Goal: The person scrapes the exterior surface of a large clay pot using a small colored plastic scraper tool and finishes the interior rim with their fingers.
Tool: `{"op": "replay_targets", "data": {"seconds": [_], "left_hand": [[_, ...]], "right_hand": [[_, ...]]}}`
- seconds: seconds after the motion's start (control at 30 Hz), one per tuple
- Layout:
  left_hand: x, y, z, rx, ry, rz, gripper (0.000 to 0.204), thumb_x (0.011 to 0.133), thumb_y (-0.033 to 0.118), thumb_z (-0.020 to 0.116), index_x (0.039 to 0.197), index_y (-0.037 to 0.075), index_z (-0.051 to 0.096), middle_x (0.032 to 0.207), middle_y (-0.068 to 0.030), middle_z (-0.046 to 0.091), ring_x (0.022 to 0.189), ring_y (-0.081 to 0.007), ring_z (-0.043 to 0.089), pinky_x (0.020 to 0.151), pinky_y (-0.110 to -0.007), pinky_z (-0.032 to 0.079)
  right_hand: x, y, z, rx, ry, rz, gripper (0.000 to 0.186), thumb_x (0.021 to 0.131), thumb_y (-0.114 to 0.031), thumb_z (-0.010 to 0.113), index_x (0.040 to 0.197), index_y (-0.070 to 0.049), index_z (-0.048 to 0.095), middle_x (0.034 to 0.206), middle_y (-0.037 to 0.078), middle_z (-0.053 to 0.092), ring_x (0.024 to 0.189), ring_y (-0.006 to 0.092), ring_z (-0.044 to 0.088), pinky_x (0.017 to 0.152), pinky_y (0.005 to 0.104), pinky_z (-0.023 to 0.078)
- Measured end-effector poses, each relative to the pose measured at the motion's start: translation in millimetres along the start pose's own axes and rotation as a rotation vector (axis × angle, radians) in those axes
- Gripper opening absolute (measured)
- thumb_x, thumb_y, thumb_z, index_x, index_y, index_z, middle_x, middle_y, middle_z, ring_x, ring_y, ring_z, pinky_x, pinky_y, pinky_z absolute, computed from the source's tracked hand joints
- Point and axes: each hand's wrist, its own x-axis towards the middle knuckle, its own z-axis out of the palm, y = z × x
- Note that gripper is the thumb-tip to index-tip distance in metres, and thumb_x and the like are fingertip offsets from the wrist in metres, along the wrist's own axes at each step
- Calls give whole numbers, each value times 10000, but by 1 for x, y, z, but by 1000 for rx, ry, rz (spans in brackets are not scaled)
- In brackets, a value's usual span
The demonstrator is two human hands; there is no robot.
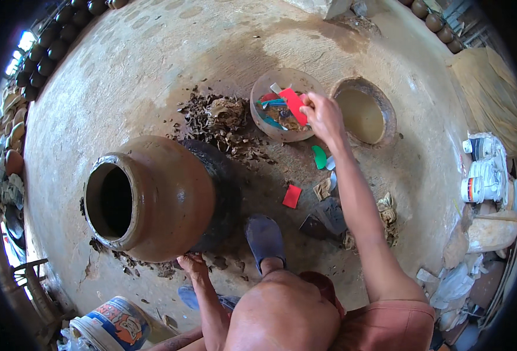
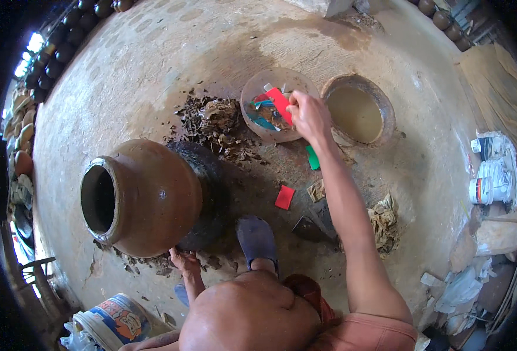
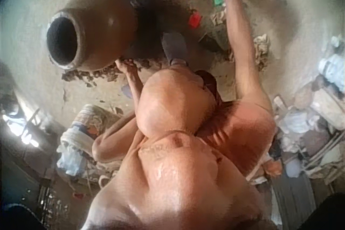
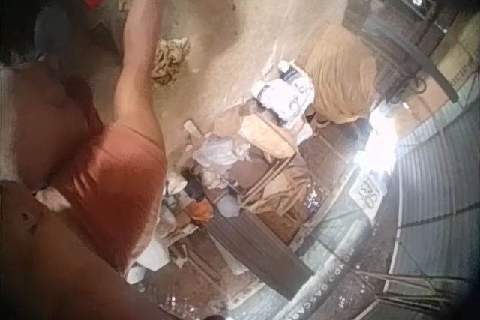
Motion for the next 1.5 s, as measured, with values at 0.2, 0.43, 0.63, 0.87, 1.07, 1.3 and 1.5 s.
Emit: {"op": "replay_targets", "data": {"seconds": [0.2,0.43,0.63,0.87,1.07,1.3,1.5], "left_hand": [[-5,-2,-8,77,150,-42,504,988,434,614,1360,97,575,1363,-90,605,1226,-282,599,986,-526,512],[0,-4,-22,22,89,-34,511,975,382,620,1401,114,534,1386,-81,590,1240,-282,583,982,-538,478],[-13,-1,-6,86,74,-96,562,984,450,615,1445,153,491,1468,-56,531,1296,-277,540,1010,-524,448],[-10,-4,-11,93,30,-144,654,977,523,630,1498,187,423,1496,-27,495,1353,-282,498,1040,-544,426],[-18,1,-7,128,21,-113,628,982,546,610,1507,255,420,1544,-14,436,1319,-313,510,1014,-544,428],[-22,-1,-4,150,22,-131,611,985,572,585,1497,274,432,1552,-14,430,1339,-316,488,1033,-547,398],[-4,11,-14,5,77,-212,590,983,428,620,1452,101,473,1458,-72,523,1318,-285,504,1058,-524,393]], "right_hand": [[72,64,86,-274,-367,39,174,816,-200,800,925,-77,743,875,163,754,863,357,736,766,477,563],[78,70,121,-447,-359,-63,137,792,-99,705,905,-81,780,897,244,744,873,415,744,822,508,601],[84,77,120,-407,-364,-28,167,762,-115,722,908,-87,798,938,230,755,909,394,747,866,488,602],[95,106,82,-124,-348,101,217,819,-238,817,958,-74,792,836,116,770,731,230,727,691,361,576],[60,73,74,941,-133,453,254,917,-207,796,1109,-57,726,828,-17,710,642,78,628,522,238,480],[34,29,103,1476,9,448,221,952,-80,734,1159,-17,688,967,11,688,680,101,614,530,234,487],[22,-20,96,1684,124,294,242,942,-49,731,1169,0,662,949,25,682,695,133,638,551,266,520]]}}
